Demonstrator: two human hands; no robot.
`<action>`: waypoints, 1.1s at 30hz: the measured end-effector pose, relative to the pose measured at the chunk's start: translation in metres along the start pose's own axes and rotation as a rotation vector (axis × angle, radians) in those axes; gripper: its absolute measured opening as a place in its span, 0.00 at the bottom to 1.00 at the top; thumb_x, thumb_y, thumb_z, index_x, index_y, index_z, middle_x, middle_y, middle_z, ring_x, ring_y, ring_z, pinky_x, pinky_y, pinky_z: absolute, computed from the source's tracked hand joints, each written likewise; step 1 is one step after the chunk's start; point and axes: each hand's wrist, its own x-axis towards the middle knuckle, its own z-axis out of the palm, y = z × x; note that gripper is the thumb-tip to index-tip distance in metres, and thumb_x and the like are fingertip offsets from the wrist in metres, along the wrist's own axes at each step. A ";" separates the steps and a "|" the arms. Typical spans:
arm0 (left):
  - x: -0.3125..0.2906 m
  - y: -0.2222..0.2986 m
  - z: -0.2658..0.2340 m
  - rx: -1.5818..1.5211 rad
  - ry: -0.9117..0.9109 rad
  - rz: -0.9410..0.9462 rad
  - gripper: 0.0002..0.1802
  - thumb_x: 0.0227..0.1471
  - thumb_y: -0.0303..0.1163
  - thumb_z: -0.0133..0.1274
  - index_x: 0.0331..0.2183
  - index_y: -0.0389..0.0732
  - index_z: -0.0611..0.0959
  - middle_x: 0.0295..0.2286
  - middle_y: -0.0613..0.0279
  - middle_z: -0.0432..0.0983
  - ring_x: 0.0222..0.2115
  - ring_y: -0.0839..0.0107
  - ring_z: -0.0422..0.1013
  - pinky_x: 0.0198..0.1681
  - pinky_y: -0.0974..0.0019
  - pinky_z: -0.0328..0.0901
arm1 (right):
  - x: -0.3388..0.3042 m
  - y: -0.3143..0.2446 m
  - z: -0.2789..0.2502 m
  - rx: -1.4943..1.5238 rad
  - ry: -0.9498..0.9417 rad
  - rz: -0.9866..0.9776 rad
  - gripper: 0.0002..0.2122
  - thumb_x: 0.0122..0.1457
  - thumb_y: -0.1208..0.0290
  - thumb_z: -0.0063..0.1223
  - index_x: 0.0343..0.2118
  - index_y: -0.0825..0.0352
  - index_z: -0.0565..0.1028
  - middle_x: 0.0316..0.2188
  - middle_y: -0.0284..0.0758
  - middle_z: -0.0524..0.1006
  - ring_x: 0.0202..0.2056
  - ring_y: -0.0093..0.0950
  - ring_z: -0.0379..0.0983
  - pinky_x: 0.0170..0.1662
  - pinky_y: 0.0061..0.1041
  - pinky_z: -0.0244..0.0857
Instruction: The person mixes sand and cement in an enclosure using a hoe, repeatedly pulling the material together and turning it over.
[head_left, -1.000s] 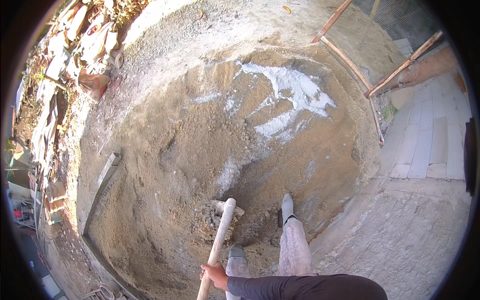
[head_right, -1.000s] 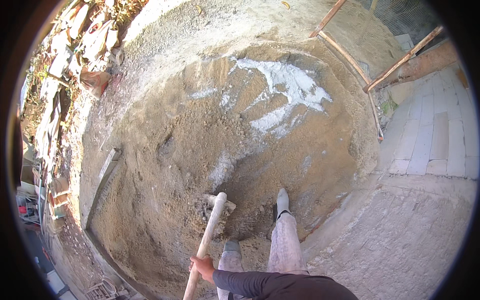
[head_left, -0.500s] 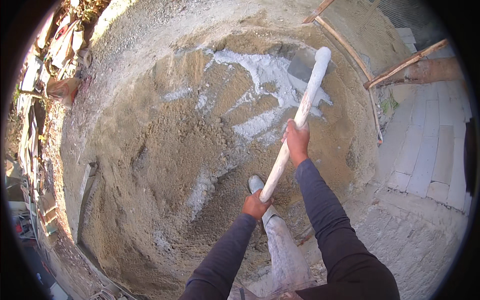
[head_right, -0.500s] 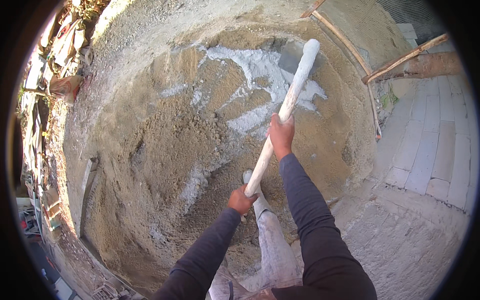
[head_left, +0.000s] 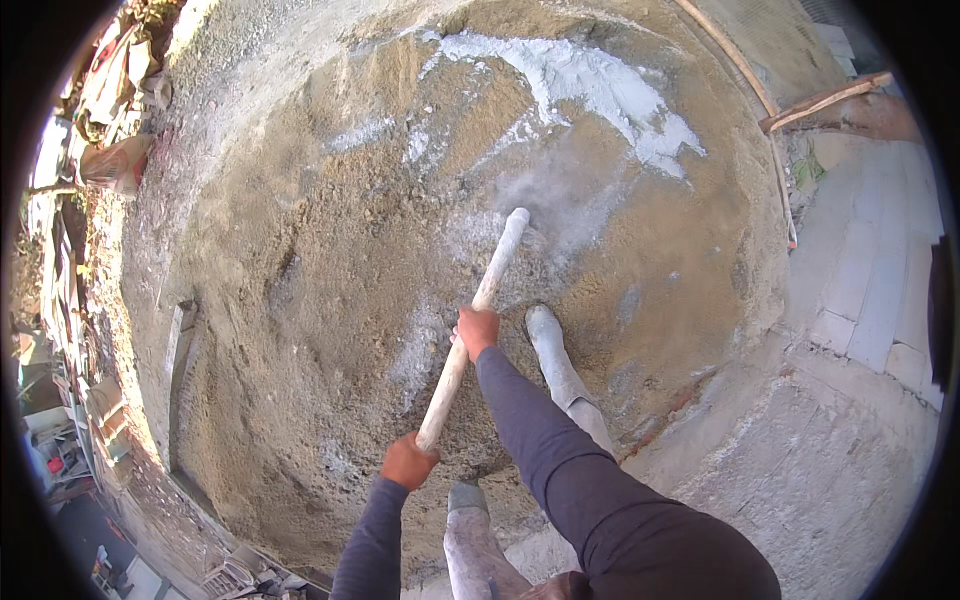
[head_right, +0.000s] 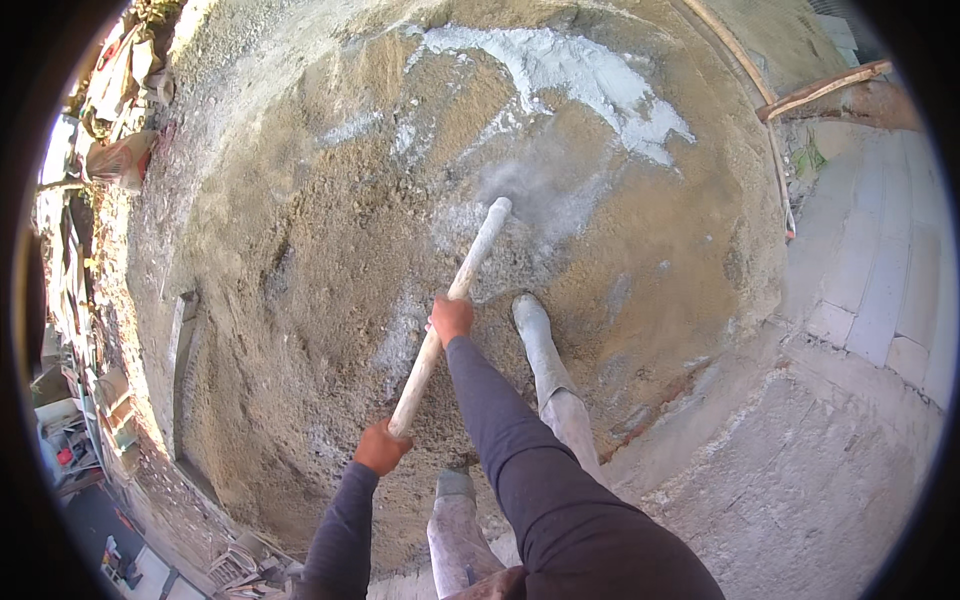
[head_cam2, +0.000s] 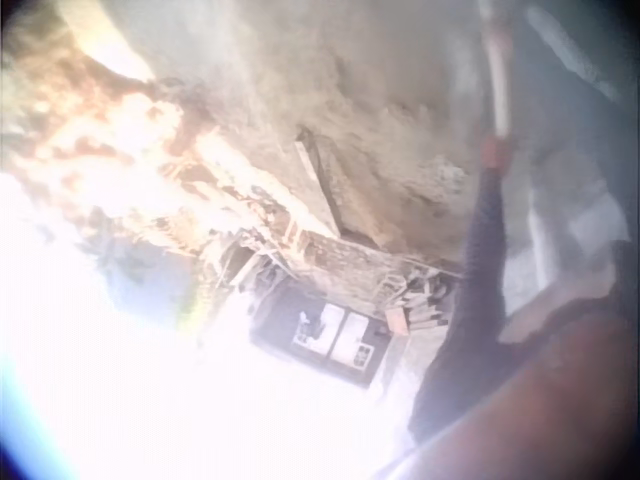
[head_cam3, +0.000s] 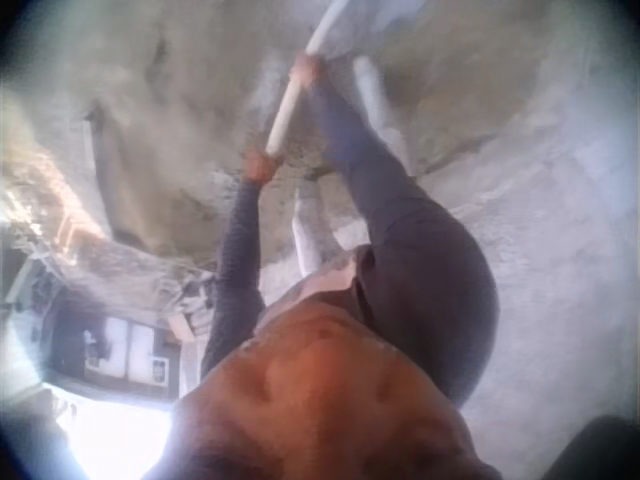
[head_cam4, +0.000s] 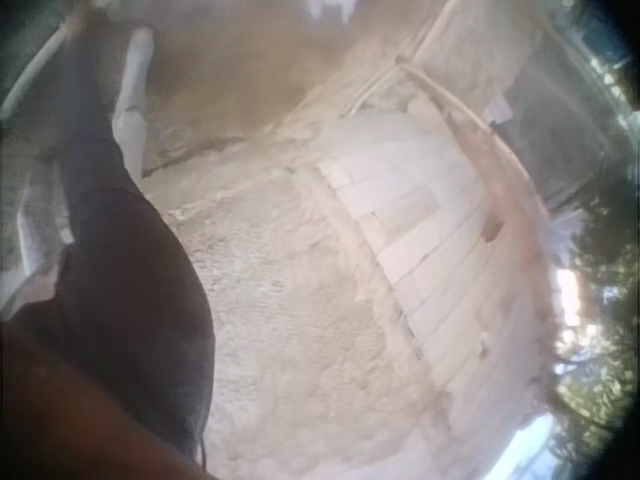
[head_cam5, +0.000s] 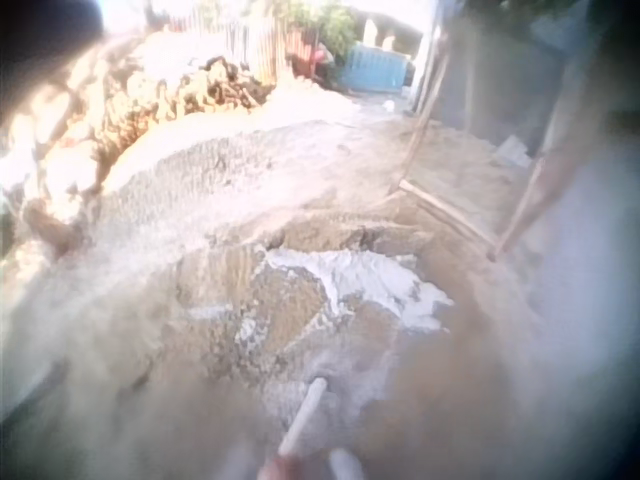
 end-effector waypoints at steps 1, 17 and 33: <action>-0.045 -0.029 -0.010 0.011 0.046 -0.052 0.28 0.41 0.45 0.63 0.41 0.35 0.81 0.32 0.39 0.79 0.36 0.45 0.76 0.41 0.51 0.70 | -0.057 0.016 0.022 -0.026 -0.031 0.041 0.08 0.55 0.71 0.51 0.25 0.70 0.68 0.17 0.35 0.68 0.14 0.27 0.68 0.16 0.31 0.68; -0.227 -0.036 0.096 -0.377 0.077 -0.124 0.30 0.40 0.46 0.69 0.37 0.31 0.80 0.25 0.51 0.79 0.26 0.60 0.77 0.33 0.56 0.71 | -0.260 -0.052 -0.023 0.008 -0.429 0.095 0.05 0.54 0.78 0.52 0.31 0.68 0.67 0.17 0.32 0.68 0.14 0.23 0.67 0.16 0.28 0.65; 0.138 0.451 0.052 -0.430 0.355 0.222 0.24 0.47 0.30 0.56 0.42 0.30 0.67 0.29 0.29 0.76 0.34 0.34 0.73 0.39 0.44 0.67 | 0.094 -0.405 -0.083 -0.568 -0.196 -0.481 0.19 0.56 0.65 0.54 0.43 0.77 0.68 0.22 0.37 0.75 0.17 0.29 0.73 0.19 0.30 0.69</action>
